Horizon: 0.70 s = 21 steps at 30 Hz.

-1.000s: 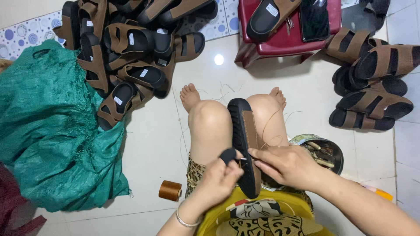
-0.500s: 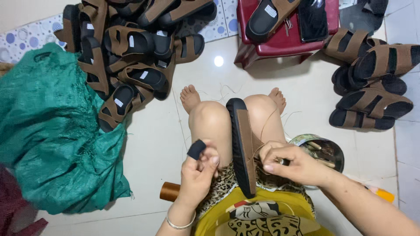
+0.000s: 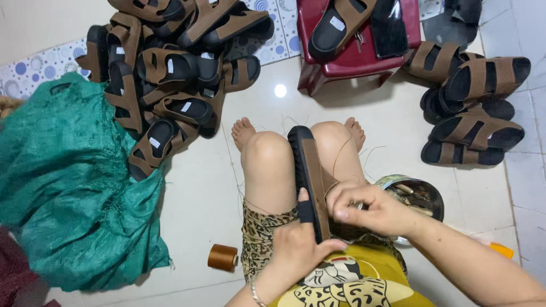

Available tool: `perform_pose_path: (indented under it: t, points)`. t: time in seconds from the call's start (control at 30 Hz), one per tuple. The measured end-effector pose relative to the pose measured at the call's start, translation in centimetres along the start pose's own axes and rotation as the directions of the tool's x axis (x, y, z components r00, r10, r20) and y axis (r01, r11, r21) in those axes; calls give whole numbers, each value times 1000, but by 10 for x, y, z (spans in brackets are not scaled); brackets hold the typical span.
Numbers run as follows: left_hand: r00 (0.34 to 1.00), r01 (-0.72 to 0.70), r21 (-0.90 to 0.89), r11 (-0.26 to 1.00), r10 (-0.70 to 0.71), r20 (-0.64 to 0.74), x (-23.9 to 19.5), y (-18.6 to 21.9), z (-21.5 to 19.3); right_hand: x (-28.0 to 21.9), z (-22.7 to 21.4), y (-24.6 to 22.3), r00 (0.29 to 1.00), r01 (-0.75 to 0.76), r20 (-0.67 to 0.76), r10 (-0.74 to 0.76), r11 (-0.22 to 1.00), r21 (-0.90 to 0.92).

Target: The person sits on the floor and sews a brown sandal using a needle and thread. They repeatedly pull the thread through the sandal sole and strap, then place the sandal on a nearby red chair.

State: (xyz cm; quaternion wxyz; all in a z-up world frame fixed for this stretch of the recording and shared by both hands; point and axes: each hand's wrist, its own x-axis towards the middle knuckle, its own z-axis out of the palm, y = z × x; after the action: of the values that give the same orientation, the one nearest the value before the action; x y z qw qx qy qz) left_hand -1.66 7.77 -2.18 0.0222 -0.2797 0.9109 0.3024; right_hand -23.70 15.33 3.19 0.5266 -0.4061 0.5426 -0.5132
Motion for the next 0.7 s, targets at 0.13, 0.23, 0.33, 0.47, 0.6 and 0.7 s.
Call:
perform_pose_path:
  t: [0.13, 0.23, 0.33, 0.47, 0.6, 0.7]
  points:
    - [995, -79, 62, 995, 82, -52, 2, 3, 11, -10, -6, 1, 912, 108, 348, 216, 693, -713]
    - [986, -92, 123, 988, 108, -124, 4, 4, 11, -11, -1, 4, 962, 115, 145, 233, 137, -984]
    - [994, -60, 137, 989, 72, -86, 10, -5, 5, 5, 7, 27, 990, 144, 143, -17, 60, -988]
    - [995, 63, 80, 995, -69, 75, 3, -18, -10, 15, 14, 55, 942, -2, -124, -310, 367, -930]
    - [996, -57, 109, 992, 64, -62, -9, -15, -9, -4, -66, 79, 738, -163, -310, -599, 288, -944]
    - [997, -45, 119, 992, 51, -54, -13, -16, 2, -47, -177, 96, 620, -372, -444, -647, 255, -892]
